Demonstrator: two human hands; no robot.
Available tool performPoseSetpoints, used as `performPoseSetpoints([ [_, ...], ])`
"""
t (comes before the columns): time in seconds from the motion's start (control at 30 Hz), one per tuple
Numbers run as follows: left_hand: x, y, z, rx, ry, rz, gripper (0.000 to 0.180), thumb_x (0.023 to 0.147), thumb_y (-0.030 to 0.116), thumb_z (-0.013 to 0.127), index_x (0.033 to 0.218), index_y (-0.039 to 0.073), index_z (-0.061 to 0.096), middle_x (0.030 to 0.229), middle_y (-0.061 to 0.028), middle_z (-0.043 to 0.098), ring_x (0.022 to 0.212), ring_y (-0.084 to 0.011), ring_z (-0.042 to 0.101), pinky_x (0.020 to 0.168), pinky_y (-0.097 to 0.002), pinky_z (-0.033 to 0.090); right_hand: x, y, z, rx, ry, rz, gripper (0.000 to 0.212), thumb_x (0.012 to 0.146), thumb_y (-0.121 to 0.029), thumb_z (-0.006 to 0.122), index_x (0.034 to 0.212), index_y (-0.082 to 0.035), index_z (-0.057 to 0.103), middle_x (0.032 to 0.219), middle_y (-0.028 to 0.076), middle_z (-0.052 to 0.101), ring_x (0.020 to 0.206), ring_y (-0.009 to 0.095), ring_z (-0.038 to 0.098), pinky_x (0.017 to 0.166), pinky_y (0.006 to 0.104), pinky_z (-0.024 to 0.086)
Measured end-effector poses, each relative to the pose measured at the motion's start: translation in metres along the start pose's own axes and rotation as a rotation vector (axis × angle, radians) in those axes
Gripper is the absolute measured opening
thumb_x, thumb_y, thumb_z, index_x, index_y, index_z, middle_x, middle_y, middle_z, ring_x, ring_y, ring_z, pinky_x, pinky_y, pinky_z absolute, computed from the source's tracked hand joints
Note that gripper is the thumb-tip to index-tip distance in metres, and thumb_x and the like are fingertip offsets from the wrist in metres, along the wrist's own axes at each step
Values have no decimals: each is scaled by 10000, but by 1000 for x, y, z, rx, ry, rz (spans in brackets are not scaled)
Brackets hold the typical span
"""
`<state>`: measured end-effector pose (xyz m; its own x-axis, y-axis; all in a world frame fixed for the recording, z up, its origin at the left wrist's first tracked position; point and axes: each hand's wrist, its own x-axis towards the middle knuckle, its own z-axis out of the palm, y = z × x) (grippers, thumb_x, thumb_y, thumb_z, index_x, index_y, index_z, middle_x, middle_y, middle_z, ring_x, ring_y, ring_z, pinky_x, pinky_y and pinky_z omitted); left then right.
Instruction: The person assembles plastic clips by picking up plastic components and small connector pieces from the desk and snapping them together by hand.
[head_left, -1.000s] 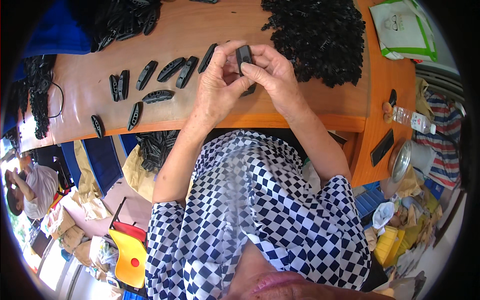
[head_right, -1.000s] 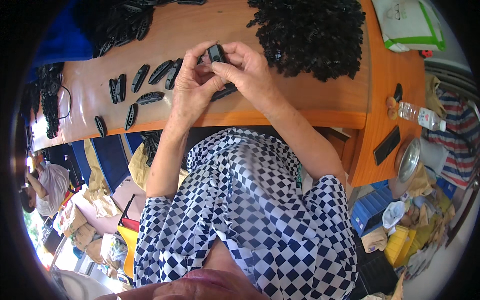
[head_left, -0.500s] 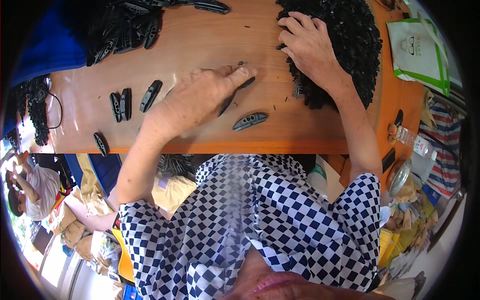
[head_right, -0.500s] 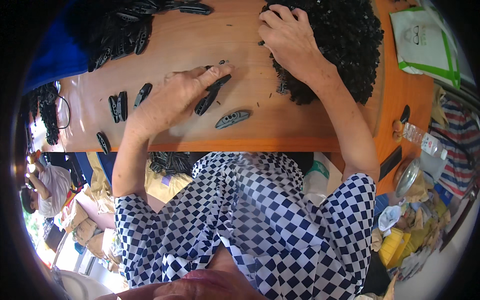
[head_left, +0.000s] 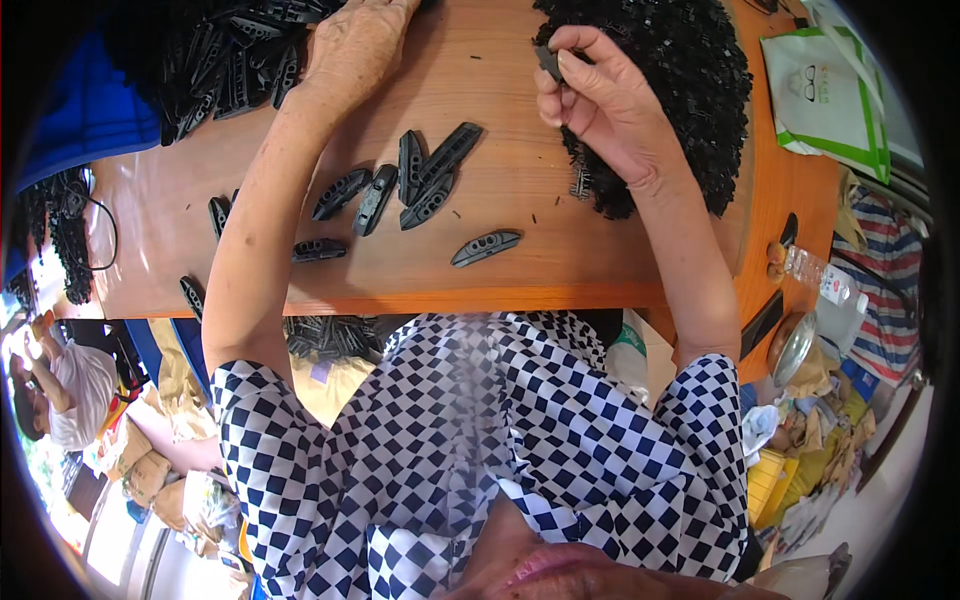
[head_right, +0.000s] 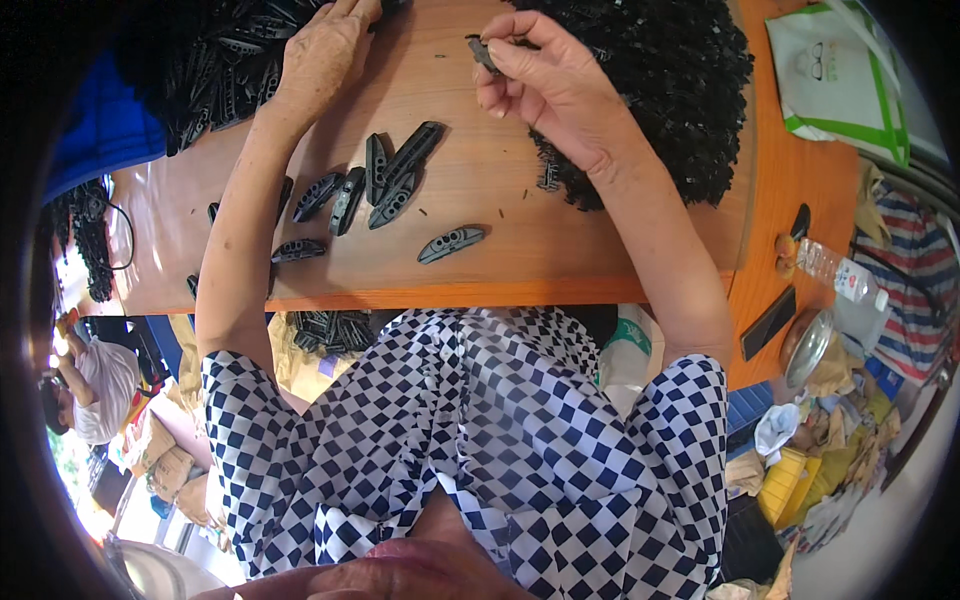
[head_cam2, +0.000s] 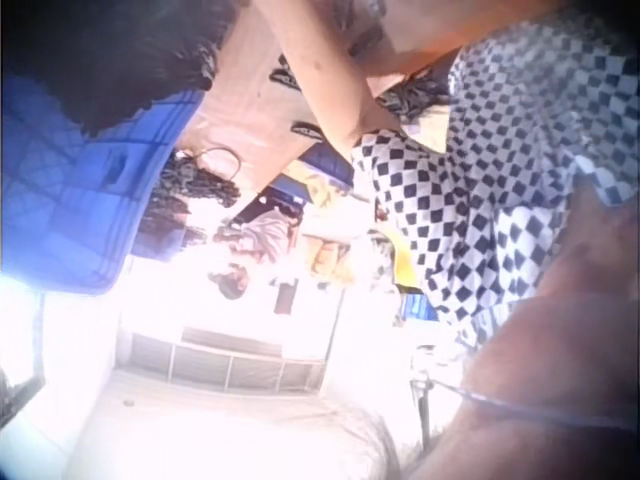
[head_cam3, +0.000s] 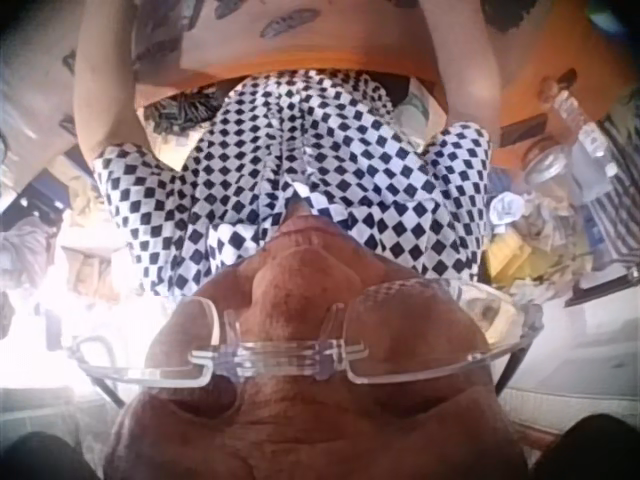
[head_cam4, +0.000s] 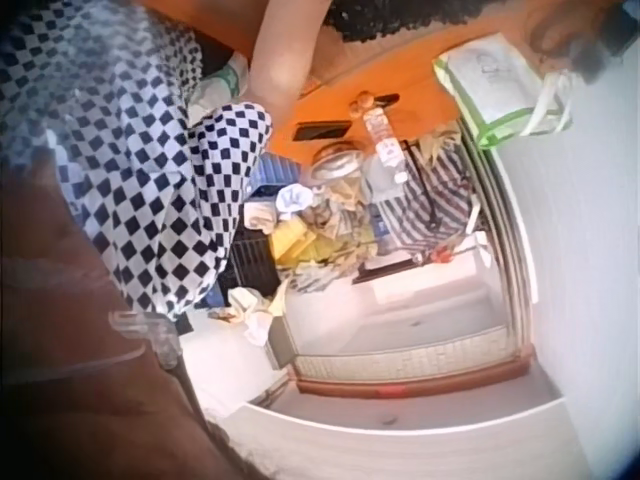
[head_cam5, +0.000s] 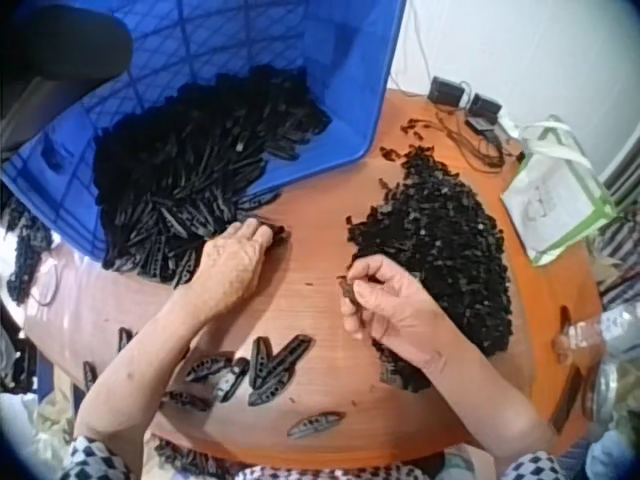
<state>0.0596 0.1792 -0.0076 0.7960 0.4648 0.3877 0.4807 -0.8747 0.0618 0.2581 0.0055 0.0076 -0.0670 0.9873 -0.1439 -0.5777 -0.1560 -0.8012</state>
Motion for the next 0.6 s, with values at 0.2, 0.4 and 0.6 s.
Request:
performPoseSetpoints([
  [0.2, -3, 7, -4, -368, -66, -279, 192, 776, 60, 585, 965, 47, 553, 915, -144, 578, 862, -323, 596, 738, -403, 500, -21, 11, 8, 161, 4, -32, 130, 952, -175, 584, 1067, -116, 569, 882, 61, 644, 700, 113, 590, 640, 244, 478],
  [0.4, -42, 58, -27, -1820, -86, -563, 349, 947, 100, 561, 1264, 10, 444, 1194, -188, 592, 1019, -262, 649, 791, -291, 568, -39, 6, 34, -80, 133, -65, 116, 940, -149, 597, 1027, -78, 565, 887, 81, 664, 753, 142, 645, 670, 254, 504],
  [0.6, -69, 98, -39, -2194, -33, -482, 359, 955, 74, 520, 1286, 0, 404, 1207, -224, 568, 1052, -329, 634, 833, -326, 584, -43, 28, 62, -291, 353, -362, 121, 894, -83, 643, 997, -24, 620, 917, 41, 658, 791, 101, 622, 772, 219, 490],
])
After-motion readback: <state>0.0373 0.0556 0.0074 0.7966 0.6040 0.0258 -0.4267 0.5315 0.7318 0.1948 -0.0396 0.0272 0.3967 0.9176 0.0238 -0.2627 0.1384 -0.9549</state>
